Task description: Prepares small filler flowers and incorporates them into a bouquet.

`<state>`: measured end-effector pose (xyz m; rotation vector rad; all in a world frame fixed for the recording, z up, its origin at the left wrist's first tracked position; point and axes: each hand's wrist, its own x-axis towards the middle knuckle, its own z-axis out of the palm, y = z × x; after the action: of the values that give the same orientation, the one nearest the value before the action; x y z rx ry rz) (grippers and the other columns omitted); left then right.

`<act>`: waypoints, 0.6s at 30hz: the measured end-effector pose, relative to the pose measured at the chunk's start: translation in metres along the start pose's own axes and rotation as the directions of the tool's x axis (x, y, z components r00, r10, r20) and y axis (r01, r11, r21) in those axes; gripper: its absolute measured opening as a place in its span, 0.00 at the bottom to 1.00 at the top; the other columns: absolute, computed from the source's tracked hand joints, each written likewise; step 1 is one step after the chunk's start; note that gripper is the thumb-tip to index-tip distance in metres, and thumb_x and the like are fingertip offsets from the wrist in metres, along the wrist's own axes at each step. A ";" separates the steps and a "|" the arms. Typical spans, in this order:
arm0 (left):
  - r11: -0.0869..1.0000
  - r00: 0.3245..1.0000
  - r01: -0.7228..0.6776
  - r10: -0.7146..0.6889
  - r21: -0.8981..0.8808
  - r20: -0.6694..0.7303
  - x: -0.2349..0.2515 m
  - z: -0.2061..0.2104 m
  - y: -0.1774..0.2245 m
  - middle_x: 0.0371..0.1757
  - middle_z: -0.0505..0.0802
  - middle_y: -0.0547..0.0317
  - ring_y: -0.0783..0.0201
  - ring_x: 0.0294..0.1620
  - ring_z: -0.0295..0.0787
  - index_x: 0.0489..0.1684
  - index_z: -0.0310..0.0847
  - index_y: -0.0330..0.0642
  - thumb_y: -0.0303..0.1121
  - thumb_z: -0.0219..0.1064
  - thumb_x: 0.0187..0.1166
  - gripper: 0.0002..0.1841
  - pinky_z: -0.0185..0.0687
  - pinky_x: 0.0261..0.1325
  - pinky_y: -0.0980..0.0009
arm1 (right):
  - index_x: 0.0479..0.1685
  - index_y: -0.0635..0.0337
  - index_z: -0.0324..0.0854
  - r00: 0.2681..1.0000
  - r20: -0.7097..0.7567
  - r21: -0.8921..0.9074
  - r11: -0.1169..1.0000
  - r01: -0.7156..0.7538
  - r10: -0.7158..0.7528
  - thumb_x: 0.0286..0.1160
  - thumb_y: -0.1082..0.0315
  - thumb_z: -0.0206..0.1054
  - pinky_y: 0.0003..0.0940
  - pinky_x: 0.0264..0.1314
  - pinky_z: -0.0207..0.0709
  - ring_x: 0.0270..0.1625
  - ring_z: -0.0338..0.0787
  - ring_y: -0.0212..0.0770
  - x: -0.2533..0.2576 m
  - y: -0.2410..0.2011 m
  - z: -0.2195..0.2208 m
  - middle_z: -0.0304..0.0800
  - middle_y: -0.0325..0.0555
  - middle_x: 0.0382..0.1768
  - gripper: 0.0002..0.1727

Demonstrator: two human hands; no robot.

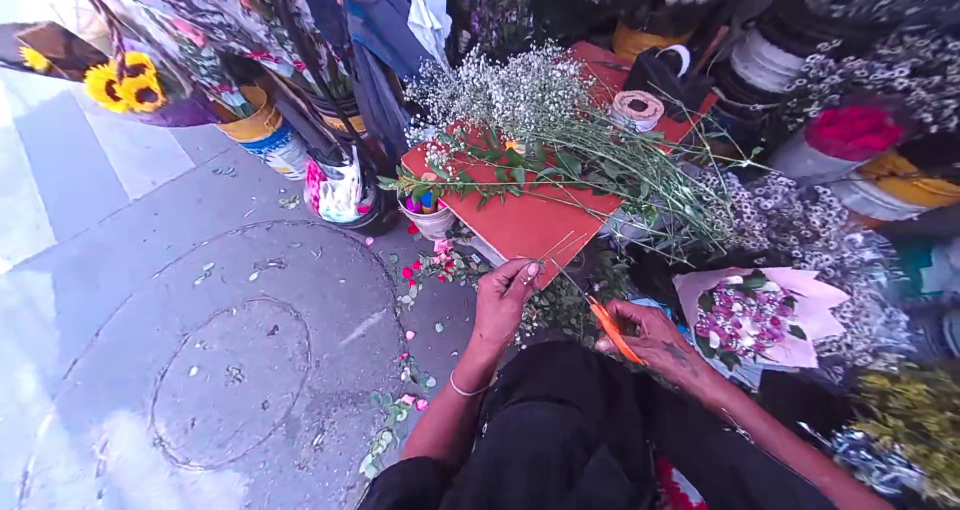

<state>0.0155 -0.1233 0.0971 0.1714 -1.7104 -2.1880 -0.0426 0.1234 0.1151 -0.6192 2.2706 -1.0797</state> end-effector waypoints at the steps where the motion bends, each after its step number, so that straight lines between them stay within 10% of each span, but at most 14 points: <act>1: 1.000 1.000 0.010 -0.010 0.017 0.003 -0.001 0.000 -0.002 0.27 0.90 0.69 0.82 0.21 0.75 0.42 0.90 0.34 0.25 0.60 0.84 0.10 0.70 0.25 0.84 | 0.39 0.53 0.86 1.000 -0.002 -0.019 1.000 0.006 -0.006 0.57 0.38 0.78 0.32 0.40 0.77 0.34 0.85 0.27 0.001 -0.003 -0.001 0.88 0.32 0.31 0.27; 8: 0.995 0.996 0.077 -0.074 0.057 -0.058 -0.007 -0.001 -0.015 0.26 0.89 0.68 0.82 0.20 0.74 0.42 0.90 0.33 0.24 0.60 0.84 0.10 0.69 0.24 0.84 | 0.21 0.52 0.83 0.975 -0.204 -0.022 0.996 0.084 -0.086 0.70 0.45 0.74 0.23 0.22 0.76 0.17 0.82 0.23 0.027 0.000 0.003 0.83 0.29 0.15 0.22; 12: 0.997 0.991 0.068 -0.064 0.034 -0.119 -0.015 0.001 -0.008 0.27 0.90 0.68 0.82 0.19 0.75 0.41 0.89 0.35 0.22 0.56 0.85 0.12 0.71 0.24 0.85 | 0.47 0.69 0.85 0.998 -0.044 -0.408 0.911 -0.066 0.052 0.85 0.54 0.60 0.67 0.54 0.76 0.53 0.89 0.66 0.094 -0.016 -0.008 0.90 0.66 0.45 0.22; 18: 0.989 0.997 -0.061 0.066 0.138 -0.031 -0.018 0.021 0.001 0.35 0.94 0.75 0.79 0.29 0.88 0.43 0.88 0.48 0.26 0.50 0.90 0.16 0.84 0.34 0.83 | 0.61 0.75 0.81 0.988 -0.150 -0.311 0.950 -0.026 -0.022 0.84 0.69 0.62 0.60 0.71 0.74 0.70 0.83 0.64 0.128 -0.019 -0.015 0.85 0.67 0.63 0.17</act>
<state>0.0263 -0.0982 0.1014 0.1869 -1.8214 -2.0109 -0.1444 0.0429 0.1028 -0.6780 2.6018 -0.7933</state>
